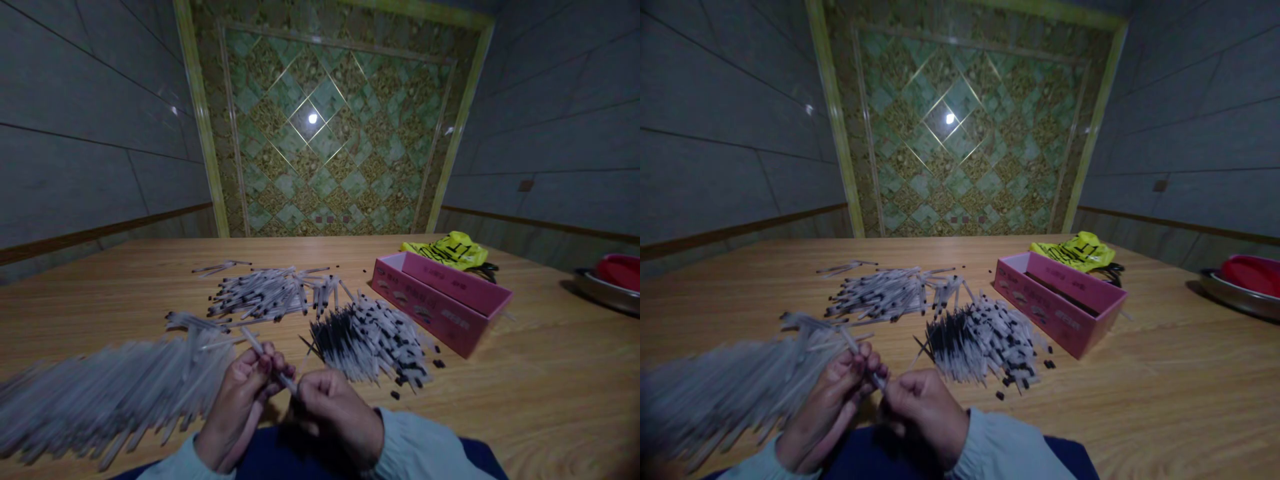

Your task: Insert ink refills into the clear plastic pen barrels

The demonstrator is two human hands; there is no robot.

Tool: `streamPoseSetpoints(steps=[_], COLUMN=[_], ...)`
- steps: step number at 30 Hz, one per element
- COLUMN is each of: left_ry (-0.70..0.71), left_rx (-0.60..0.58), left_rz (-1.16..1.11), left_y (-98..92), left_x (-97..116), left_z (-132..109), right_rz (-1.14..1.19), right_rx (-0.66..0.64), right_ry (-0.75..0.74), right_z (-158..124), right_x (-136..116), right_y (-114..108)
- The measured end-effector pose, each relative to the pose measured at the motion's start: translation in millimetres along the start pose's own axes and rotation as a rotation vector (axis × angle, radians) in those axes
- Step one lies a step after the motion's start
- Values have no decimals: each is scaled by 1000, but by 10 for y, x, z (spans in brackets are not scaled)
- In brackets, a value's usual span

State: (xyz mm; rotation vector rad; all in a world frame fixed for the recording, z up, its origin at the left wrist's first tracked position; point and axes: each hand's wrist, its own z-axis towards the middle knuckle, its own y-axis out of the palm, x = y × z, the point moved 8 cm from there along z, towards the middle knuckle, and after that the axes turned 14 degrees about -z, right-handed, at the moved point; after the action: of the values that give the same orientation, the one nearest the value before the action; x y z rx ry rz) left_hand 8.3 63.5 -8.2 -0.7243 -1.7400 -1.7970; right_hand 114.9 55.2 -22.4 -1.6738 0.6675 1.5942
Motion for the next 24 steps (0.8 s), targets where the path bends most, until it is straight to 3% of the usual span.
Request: streamPoseSetpoints(steps=[3,6,8,11,15,18,21,24], left_ry=[-49,-83,-77,-65,-33,19,20,-24], left_rx=[-60,-83,-76,-40,21,28,-10,-59], left_rz=[-38,-20,8,38,65,88,110,58], left_y=[41,55,40,5,2,44,94,139], left_x=[-25,-67,-73,-81,-77,-24,12,12], left_z=[-23,-23,-11,3,2,-5,-15,-30], right_rz=[508,639,538,150,-616,-817,-442,137], right_rx=[-401,-463,-367,-109,296,405,285,-96], right_ry=[139,145,122,16,-215,-282,-158,30], right_z=[-67,-85,-41,20,-93,-174,-116,-54], right_x=[37,43,98,108,-182,-322,-209,-14], right_y=[322,364,301,105,-128,-135,-128,126])
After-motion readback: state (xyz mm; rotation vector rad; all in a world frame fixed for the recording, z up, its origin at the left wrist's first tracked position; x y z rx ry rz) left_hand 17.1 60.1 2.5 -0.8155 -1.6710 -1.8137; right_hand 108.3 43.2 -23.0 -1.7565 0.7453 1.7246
